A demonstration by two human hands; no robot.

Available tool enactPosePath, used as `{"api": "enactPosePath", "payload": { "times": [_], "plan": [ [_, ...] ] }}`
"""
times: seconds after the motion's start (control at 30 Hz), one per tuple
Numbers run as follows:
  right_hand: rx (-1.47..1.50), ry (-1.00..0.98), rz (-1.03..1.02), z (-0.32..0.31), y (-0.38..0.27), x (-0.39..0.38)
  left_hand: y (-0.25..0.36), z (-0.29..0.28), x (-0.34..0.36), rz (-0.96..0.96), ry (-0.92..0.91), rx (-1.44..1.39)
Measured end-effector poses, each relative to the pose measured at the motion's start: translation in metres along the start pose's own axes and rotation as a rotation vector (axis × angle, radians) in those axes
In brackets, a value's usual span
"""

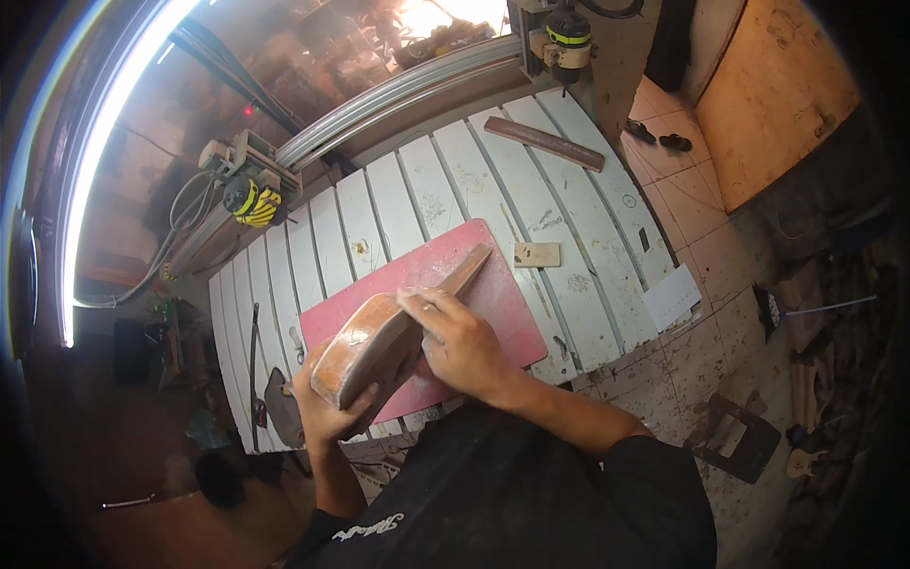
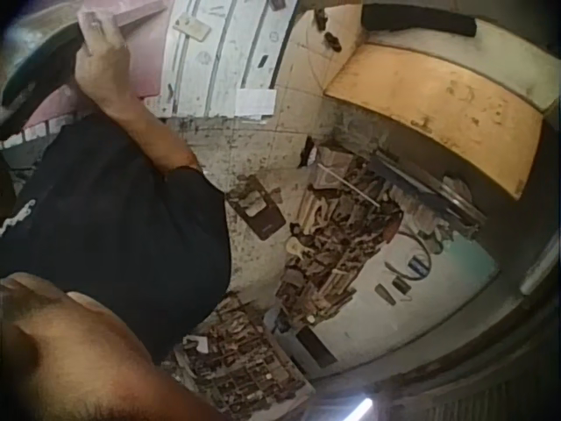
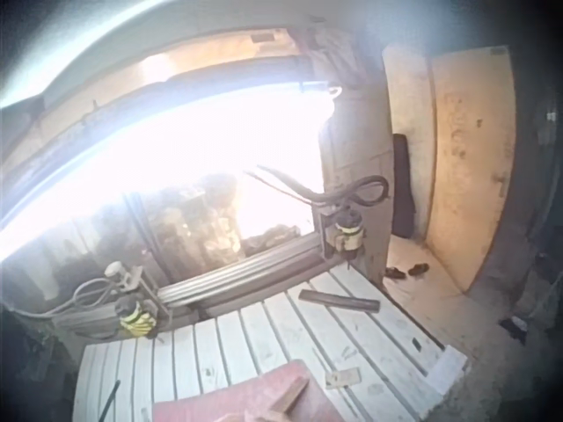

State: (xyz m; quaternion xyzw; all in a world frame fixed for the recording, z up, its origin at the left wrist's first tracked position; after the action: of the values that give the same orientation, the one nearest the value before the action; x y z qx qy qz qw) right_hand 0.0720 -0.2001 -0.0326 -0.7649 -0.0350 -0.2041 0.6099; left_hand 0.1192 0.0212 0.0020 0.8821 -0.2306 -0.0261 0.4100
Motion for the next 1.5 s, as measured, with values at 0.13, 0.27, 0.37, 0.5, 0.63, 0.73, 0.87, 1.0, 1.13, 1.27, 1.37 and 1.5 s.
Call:
{"api": "enactPosePath", "payload": {
  "times": [0.13,0.27,0.37,0.5,0.63,0.73,0.87,1.0,1.13,1.27,1.37,1.5],
  "plan": [
    [-0.071,0.036,-0.163,-0.011,-0.020,-0.006,0.019,0.013,-0.008,0.051,-0.011,-0.005],
    [-0.125,0.048,-0.240,-0.014,-0.057,-0.014,0.029,0.020,-0.016,0.060,-0.023,-0.016],
    [-0.163,0.003,-0.303,-0.021,-0.064,-0.022,0.030,0.029,-0.021,0.082,-0.041,-0.012],
    [-0.173,0.003,-0.347,-0.013,-0.074,-0.026,0.034,0.029,-0.023,0.100,-0.034,-0.007],
    [-0.176,-0.009,-0.366,-0.015,-0.070,-0.032,0.035,0.028,-0.024,0.101,-0.043,-0.048],
    [-0.183,0.107,-0.368,-0.024,-0.059,-0.028,0.035,0.029,-0.029,0.118,-0.020,-0.031],
    [-0.128,-0.079,-0.425,-0.001,-0.091,-0.046,0.039,0.034,-0.031,0.159,-0.020,-0.018],
    [-0.220,0.157,-0.396,-0.026,-0.059,-0.037,0.041,0.038,-0.034,0.122,-0.066,0.020],
    [-0.152,-0.064,-0.441,-0.003,-0.090,-0.051,0.041,0.037,-0.034,0.166,-0.018,-0.038],
    [-0.227,0.203,-0.415,-0.023,-0.069,-0.042,0.041,0.036,-0.037,0.151,-0.050,-0.010],
    [-0.144,-0.106,-0.383,0.003,-0.102,-0.059,0.040,0.038,-0.037,0.148,-0.073,-0.045],
    [-0.255,0.162,-0.297,-0.032,-0.053,-0.029,0.044,0.041,-0.038,0.154,-0.061,0.017]
  ]
}}
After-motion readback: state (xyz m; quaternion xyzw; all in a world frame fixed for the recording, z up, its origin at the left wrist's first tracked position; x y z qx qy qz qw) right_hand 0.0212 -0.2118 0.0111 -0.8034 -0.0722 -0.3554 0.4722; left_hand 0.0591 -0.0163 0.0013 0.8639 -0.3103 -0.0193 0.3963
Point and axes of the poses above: each hand's wrist, its own x-axis towards the middle knuckle, its own z-axis out of the palm, y = z × x, the point moved 8 cm from there along x, towards the middle knuckle, and after that the axes turned 11 degrees about x, right-handed, at the moved point
